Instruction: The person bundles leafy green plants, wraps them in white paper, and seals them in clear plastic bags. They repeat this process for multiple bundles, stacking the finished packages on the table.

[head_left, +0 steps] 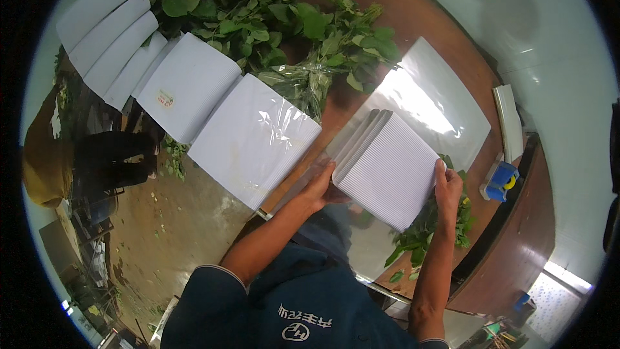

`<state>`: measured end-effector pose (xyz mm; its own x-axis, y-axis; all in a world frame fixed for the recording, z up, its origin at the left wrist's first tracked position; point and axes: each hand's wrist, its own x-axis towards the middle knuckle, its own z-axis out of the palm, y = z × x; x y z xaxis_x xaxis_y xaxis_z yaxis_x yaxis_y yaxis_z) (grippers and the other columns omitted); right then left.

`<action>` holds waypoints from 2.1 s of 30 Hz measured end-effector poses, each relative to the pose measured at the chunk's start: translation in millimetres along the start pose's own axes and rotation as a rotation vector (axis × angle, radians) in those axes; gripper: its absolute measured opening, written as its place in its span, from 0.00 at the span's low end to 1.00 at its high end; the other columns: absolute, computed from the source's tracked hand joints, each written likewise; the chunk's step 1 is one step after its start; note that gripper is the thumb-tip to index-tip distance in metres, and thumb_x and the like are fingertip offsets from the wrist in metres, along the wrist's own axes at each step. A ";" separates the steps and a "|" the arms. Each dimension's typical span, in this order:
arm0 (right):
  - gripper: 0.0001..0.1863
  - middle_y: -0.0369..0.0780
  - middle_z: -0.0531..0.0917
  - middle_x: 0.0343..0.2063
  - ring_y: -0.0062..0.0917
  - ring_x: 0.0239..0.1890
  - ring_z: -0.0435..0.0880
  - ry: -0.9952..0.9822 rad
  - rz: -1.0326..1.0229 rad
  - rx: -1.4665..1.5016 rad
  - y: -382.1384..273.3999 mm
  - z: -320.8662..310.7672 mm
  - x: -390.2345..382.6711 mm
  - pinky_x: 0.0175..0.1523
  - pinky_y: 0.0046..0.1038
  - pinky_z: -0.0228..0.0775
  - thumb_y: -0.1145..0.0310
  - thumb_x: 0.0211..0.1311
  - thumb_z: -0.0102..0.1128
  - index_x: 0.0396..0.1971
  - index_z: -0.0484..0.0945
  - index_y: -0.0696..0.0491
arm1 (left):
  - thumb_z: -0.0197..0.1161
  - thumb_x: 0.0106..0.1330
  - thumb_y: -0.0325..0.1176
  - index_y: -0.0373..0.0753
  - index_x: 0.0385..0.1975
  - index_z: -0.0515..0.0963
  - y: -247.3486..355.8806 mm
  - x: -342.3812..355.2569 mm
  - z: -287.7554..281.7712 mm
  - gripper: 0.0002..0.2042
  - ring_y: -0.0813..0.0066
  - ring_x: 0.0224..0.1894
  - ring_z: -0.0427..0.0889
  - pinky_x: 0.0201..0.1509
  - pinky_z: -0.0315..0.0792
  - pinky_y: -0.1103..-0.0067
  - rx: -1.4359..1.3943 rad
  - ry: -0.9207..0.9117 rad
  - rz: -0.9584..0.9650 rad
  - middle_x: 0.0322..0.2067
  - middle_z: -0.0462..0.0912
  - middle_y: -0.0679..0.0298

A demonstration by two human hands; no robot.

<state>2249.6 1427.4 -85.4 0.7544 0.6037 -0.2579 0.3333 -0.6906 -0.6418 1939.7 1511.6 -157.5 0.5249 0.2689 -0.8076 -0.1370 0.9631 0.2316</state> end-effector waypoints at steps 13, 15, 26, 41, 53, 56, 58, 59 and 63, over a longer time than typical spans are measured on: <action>0.31 0.34 0.73 0.18 0.18 0.23 0.69 0.024 0.005 0.021 -6.1 2.8 -0.6 0.29 0.27 0.64 0.45 0.66 0.67 0.26 0.79 0.65 | 0.42 0.76 0.64 0.47 0.68 0.69 -13.4 15.7 -6.0 0.32 0.60 0.45 0.88 0.46 0.86 0.57 0.094 0.097 0.060 0.49 0.85 0.58; 0.30 0.35 0.74 0.19 0.18 0.23 0.69 0.044 -0.005 0.013 -2.6 3.9 0.5 0.29 0.27 0.64 0.46 0.66 0.67 0.27 0.79 0.65 | 0.42 0.77 0.64 0.46 0.67 0.69 -12.2 14.6 -2.4 0.32 0.60 0.43 0.88 0.45 0.86 0.58 0.098 0.094 0.079 0.48 0.85 0.58; 0.19 0.39 0.85 0.30 0.20 0.29 0.83 0.251 -0.166 0.289 -31.5 -15.2 -57.8 0.34 0.24 0.75 0.60 0.72 0.62 0.47 0.82 0.63 | 0.54 0.69 0.28 0.25 0.66 0.65 -51.1 -25.5 -56.8 0.26 0.43 0.69 0.67 0.74 0.58 0.54 1.650 0.544 1.170 0.64 0.71 0.41; 0.12 0.39 0.85 0.28 0.21 0.29 0.86 -0.132 -0.308 0.345 -23.7 15.8 -158.3 0.34 0.23 0.76 0.66 0.72 0.62 0.47 0.83 0.58 | 0.54 0.70 0.25 0.27 0.64 0.70 -79.4 2.0 -71.3 0.22 0.42 0.69 0.68 0.75 0.57 0.54 1.751 0.584 1.354 0.64 0.71 0.39; 0.09 0.41 0.85 0.34 0.24 0.29 0.87 -0.115 -0.499 0.314 -0.2 39.4 -139.9 0.33 0.25 0.77 0.71 0.69 0.63 0.44 0.81 0.60 | 0.58 0.67 0.27 0.26 0.46 0.78 -74.7 8.0 -51.7 0.12 0.44 0.52 0.81 0.55 0.73 0.56 1.494 0.748 1.242 0.48 0.81 0.40; 0.09 0.41 0.85 0.34 0.23 0.29 0.87 -0.117 -0.509 0.310 -1.3 35.3 -141.3 0.34 0.25 0.77 0.71 0.69 0.64 0.44 0.81 0.60 | 0.65 0.63 0.32 0.30 0.43 0.79 -56.8 4.0 -33.2 0.13 0.46 0.48 0.82 0.51 0.74 0.58 1.352 0.890 1.085 0.44 0.83 0.43; 0.09 0.40 0.85 0.34 0.22 0.29 0.86 -0.130 -0.472 0.326 -4.7 34.4 -144.0 0.34 0.25 0.77 0.71 0.69 0.63 0.44 0.81 0.60 | 0.71 0.59 0.35 0.34 0.43 0.81 -37.9 3.9 -32.8 0.16 0.48 0.50 0.82 0.52 0.76 0.60 1.288 0.888 0.886 0.46 0.85 0.46; 0.09 0.40 0.85 0.34 0.22 0.29 0.86 -0.136 -0.453 0.332 -6.8 34.1 -144.8 0.34 0.25 0.77 0.71 0.69 0.63 0.43 0.82 0.60 | 0.71 0.58 0.36 0.34 0.40 0.82 -32.6 3.8 -35.7 0.14 0.49 0.47 0.84 0.49 0.76 0.61 1.222 0.864 0.851 0.42 0.85 0.48; 0.08 0.41 0.84 0.35 0.23 0.29 0.85 -0.156 -0.420 0.292 -13.9 31.5 -146.8 0.35 0.26 0.77 0.73 0.68 0.62 0.43 0.82 0.60 | 0.71 0.57 0.36 0.36 0.29 0.84 -26.5 2.3 -53.7 0.09 0.54 0.35 0.86 0.42 0.78 0.64 1.051 0.804 0.806 0.29 0.86 0.53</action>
<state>2116.4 1360.8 -61.4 0.4894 0.8717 -0.0251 0.4007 -0.2503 -0.8814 1899.5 1487.2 -194.6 -0.0166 0.9613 -0.2750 0.6604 0.2171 0.7189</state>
